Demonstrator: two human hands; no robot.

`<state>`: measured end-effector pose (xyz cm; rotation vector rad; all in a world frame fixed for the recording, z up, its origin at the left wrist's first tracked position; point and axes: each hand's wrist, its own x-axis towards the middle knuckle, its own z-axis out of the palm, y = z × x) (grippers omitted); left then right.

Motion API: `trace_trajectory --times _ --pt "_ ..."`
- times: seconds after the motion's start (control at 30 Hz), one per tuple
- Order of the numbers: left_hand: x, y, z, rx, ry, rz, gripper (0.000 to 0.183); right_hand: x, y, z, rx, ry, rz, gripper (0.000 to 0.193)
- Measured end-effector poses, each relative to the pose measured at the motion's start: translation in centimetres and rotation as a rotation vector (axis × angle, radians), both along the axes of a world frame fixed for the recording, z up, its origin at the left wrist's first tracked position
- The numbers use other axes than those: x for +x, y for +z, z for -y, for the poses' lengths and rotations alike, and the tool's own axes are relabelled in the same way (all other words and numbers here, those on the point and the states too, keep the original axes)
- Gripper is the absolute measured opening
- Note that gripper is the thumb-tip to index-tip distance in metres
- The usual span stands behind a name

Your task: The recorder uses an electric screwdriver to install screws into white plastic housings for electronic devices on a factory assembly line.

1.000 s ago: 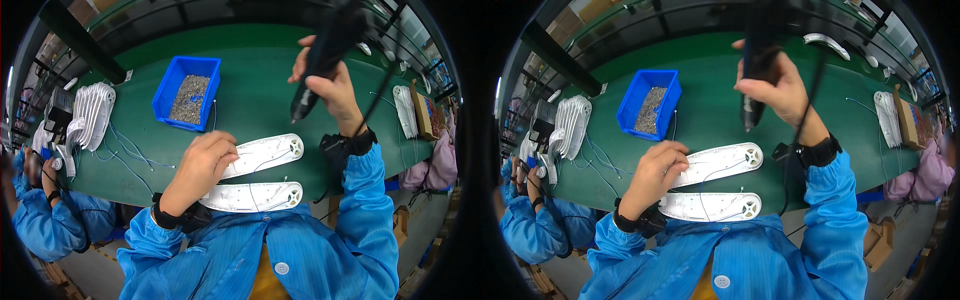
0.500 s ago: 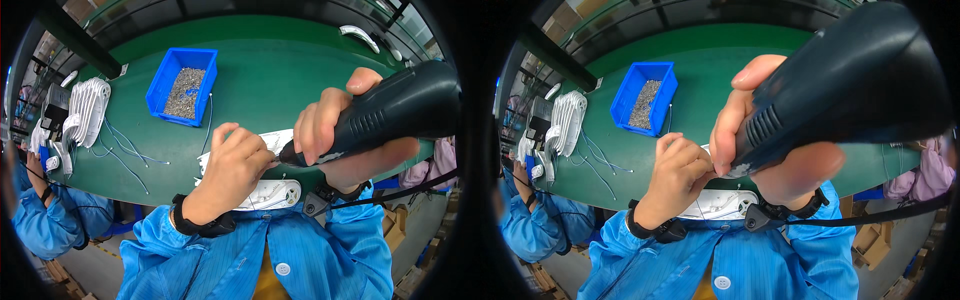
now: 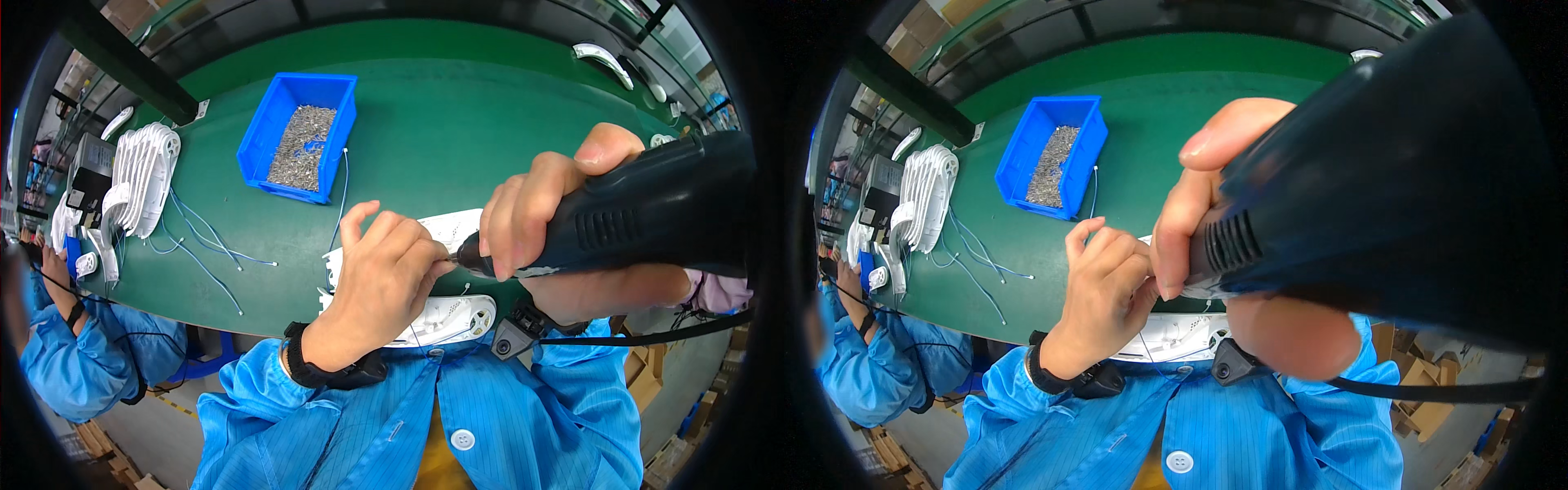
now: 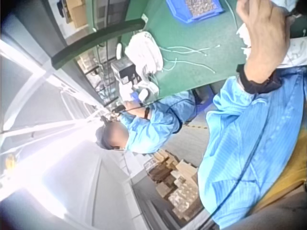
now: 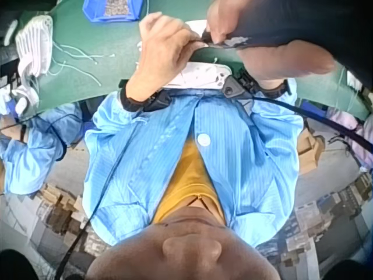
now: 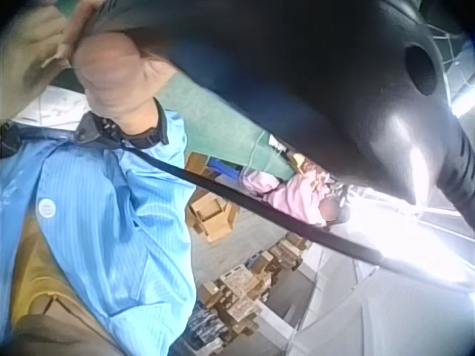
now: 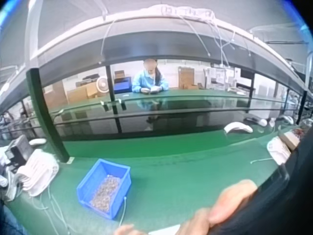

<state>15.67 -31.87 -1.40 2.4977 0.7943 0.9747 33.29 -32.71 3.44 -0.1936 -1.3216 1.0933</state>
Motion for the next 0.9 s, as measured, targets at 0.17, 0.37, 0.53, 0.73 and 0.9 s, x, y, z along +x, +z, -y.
trace_trajectory --times 0.17,0.37,0.53,0.73,0.9 --pt "-0.2 0.2 0.2 0.041 0.041 0.0 0.015 -0.4 -0.1 0.1 -0.049 -0.142 -0.019 0.081" --pt "-0.3 -0.1 0.6 0.072 0.178 -0.016 0.017 0.0 -0.9 -0.5 -0.122 -0.325 -0.081 0.078" --pt "-0.3 -1.3 0.7 0.033 0.214 -0.077 0.015 1.8 -1.5 -1.3 -0.321 -0.5 -0.008 0.08" --pt "-0.1 -1.3 0.5 -0.034 0.2 -0.074 0.013 2.0 -2.5 -1.8 -0.298 -0.52 0.031 0.077" --pt "-0.1 -1.4 0.4 -0.051 0.189 -0.076 0.013 2.0 -3.1 -2.3 -0.297 -0.507 0.03 0.075"
